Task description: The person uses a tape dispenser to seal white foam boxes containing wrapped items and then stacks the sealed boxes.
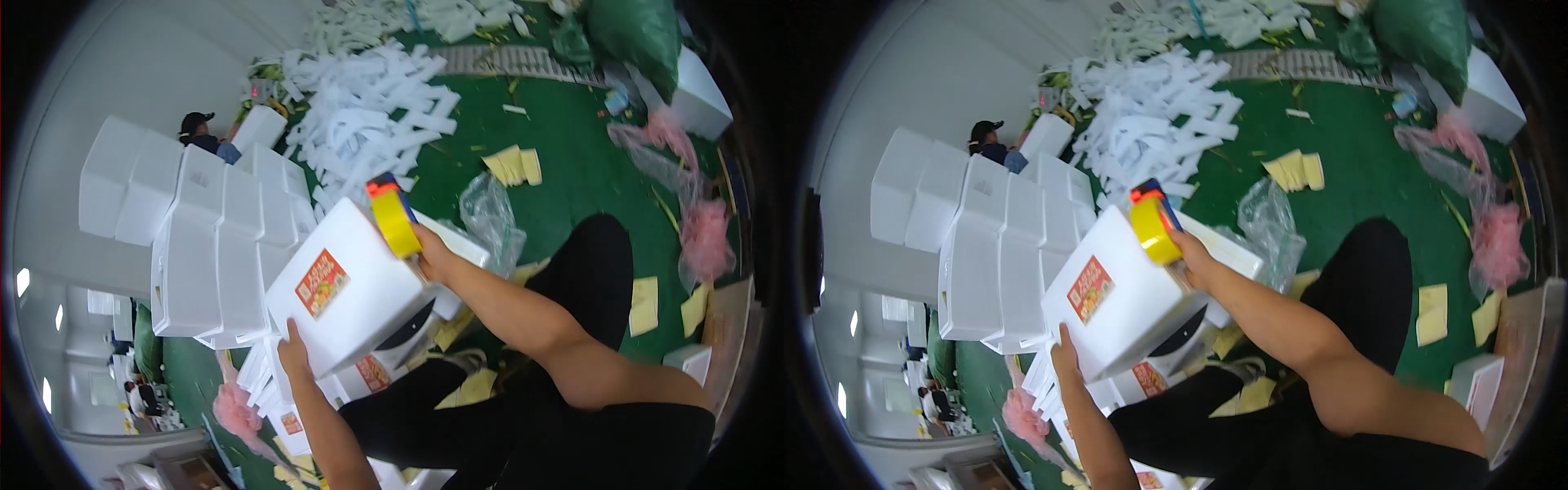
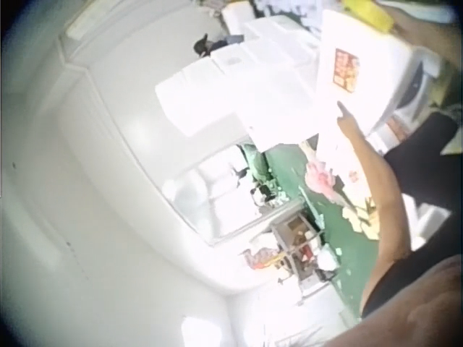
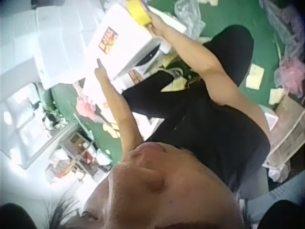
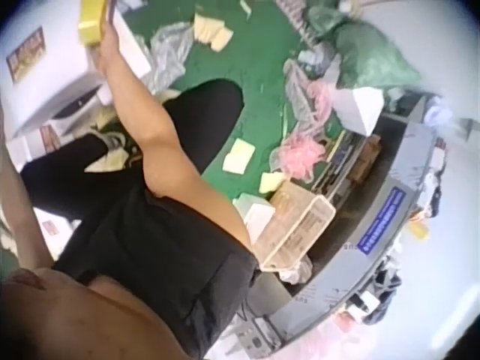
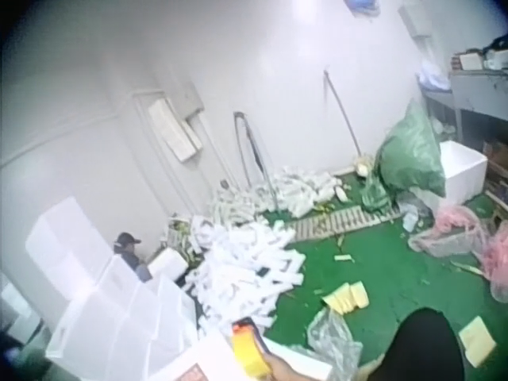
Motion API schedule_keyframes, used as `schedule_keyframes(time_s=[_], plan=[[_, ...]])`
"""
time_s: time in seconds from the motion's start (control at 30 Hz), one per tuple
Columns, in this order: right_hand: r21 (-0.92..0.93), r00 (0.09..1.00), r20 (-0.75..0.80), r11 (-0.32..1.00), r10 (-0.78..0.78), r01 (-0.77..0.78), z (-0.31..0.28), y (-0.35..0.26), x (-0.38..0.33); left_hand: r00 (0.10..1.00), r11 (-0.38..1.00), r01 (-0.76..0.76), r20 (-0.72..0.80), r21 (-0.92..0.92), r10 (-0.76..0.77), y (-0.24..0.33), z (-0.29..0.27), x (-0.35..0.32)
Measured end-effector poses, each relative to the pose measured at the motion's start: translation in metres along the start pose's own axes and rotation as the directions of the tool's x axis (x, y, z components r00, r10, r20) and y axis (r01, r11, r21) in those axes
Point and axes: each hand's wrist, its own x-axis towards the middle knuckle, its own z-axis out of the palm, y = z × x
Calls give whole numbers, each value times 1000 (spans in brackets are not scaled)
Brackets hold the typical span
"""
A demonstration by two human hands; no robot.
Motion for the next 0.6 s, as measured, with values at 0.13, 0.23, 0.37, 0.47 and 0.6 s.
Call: schedule_keyframes(time_s=[0.13, 0.23, 0.37, 0.47, 0.6], plan=[[125, 955, 291, 992, -59, 23, -9, -29, 0, 979, 977, 91, -165, -191, -123, -27, 14, -13], [-163, 837, 540, 965, -88, 206, -19, -43, 11, 887, 787, -402, -412, -467, 209, -95, 48, -15], [263, 972, 232, 958, 48, -110, -71, -11, 28, 958, 142, -115, -147, -983, -246, -2, 91, -80], [395, 979, 194, 909, 57, -131, -61, 4, 17, 955, 46, -172, -178, -984, -237, -7, 90, -75], [268, 965, 262, 960, 12, -84, -69, 6, -13, 882, 525, -4, -251, -851, -399, -47, 76, -49]])
